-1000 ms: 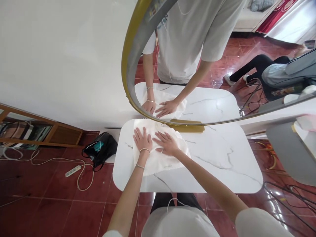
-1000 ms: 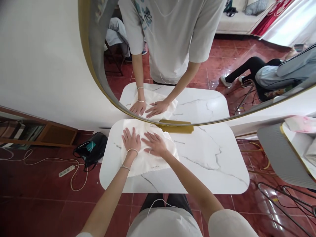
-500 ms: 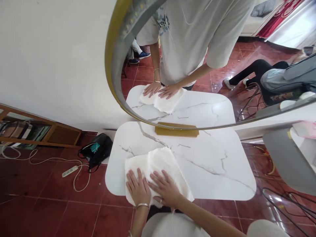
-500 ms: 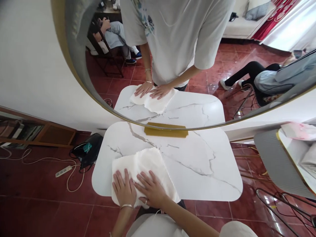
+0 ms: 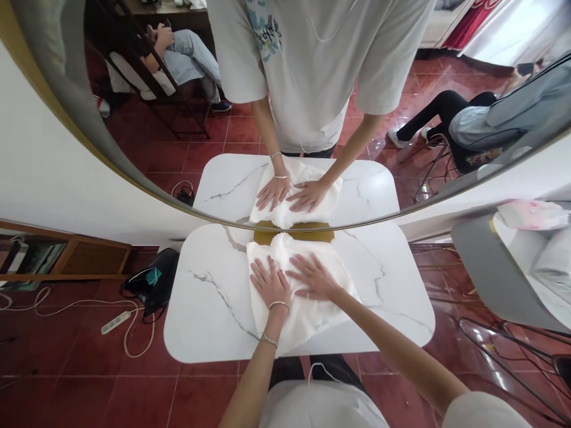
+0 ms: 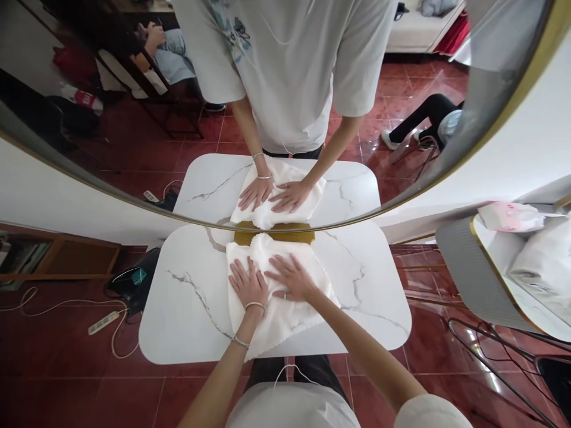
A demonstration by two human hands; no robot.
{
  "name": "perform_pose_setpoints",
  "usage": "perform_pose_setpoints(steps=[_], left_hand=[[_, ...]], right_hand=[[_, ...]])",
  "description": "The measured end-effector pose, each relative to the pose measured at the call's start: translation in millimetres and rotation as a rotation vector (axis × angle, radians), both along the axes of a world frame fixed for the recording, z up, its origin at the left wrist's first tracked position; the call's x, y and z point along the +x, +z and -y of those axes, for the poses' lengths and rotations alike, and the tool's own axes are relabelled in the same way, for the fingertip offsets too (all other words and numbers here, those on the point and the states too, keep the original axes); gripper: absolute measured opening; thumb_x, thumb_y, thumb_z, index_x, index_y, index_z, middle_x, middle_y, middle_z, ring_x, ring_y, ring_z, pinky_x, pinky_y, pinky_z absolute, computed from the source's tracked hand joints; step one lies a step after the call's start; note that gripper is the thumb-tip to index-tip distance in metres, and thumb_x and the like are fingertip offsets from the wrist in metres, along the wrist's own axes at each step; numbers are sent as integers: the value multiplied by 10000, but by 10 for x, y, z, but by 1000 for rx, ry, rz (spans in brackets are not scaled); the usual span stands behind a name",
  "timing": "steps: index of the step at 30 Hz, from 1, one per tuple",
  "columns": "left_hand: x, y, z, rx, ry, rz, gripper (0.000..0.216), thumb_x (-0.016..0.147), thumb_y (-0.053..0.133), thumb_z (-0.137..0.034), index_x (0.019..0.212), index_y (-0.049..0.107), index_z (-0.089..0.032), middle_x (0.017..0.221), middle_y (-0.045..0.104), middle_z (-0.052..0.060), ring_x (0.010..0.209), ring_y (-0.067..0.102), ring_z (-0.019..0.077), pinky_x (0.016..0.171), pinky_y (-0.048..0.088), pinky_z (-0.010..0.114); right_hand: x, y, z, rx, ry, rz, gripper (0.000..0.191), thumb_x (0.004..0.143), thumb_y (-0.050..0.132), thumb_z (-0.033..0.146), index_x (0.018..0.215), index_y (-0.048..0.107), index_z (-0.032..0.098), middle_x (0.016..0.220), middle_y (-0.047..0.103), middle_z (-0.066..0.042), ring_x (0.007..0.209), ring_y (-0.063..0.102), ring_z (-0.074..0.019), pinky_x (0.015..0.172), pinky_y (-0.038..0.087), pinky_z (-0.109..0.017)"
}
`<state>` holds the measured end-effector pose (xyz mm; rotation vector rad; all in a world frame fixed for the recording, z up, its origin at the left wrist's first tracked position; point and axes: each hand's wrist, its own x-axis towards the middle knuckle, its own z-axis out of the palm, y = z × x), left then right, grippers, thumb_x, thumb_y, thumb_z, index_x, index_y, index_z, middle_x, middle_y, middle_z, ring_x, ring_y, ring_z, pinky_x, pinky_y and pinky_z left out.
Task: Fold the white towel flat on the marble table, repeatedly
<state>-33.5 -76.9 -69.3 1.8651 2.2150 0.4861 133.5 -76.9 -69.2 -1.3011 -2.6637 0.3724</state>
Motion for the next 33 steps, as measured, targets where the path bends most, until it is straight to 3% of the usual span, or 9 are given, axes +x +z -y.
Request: perform_pose_setpoints(steps=[2,5,8,13,18,24,33], left_hand=[[135,1,-46,2,2,11,516,957,352,-276,1456,377,-146,1583,158,163,1478,35,311,1169,113,587],[234,1,46,-5,-41,-2,515,961,348,-284,1459,374,-152,1582,167,158,1479,43,304,1174,118,574],[244,5,323,-21,-141,-37,509,957,356,-276,1456,382,-183,1580,193,136,1479,69,287,1180,140,546],[255,-4,979,-36,-286,-62,527,924,389,-228,1451,389,-234,1587,188,99,1477,105,279,1172,181,541],[401,-22,1264,-35,-404,-89,600,882,439,-205,1473,337,-238,1587,183,102,1473,106,297,1166,201,550],[691,-4,965,-35,-503,-92,671,861,459,-189,1499,255,-236,1595,133,108,1472,90,304,1166,204,552],[1448,-15,247,-3,-347,11,535,936,376,-258,1471,352,-252,1593,178,92,1476,107,284,1183,168,522]], right_hand=[[98,11,-56,14,-42,11,672,896,460,626,1482,295,342,1582,186,-50,1462,154,-278,1160,85,-584],[146,14,132,52,-152,14,642,914,450,595,1481,305,330,1580,193,-61,1466,135,-281,1160,90,-583],[142,19,564,82,-220,-1,630,933,437,550,1495,278,314,1582,181,-77,1468,104,-300,1149,94,-598],[222,70,1361,47,-180,5,705,916,436,573,1517,224,272,1585,164,-86,1467,85,-324,1152,40,-602],[438,78,1743,-33,-154,7,763,890,451,615,1521,222,253,1575,198,-83,1456,148,-325,1164,25,-589],[678,11,1568,15,-199,0,769,899,427,626,1526,193,247,1569,220,-70,1452,173,-307,1172,33,-560],[1387,-103,766,153,-308,33,647,924,427,586,1496,263,330,1574,211,-51,1451,192,-283,1154,121,-547]])
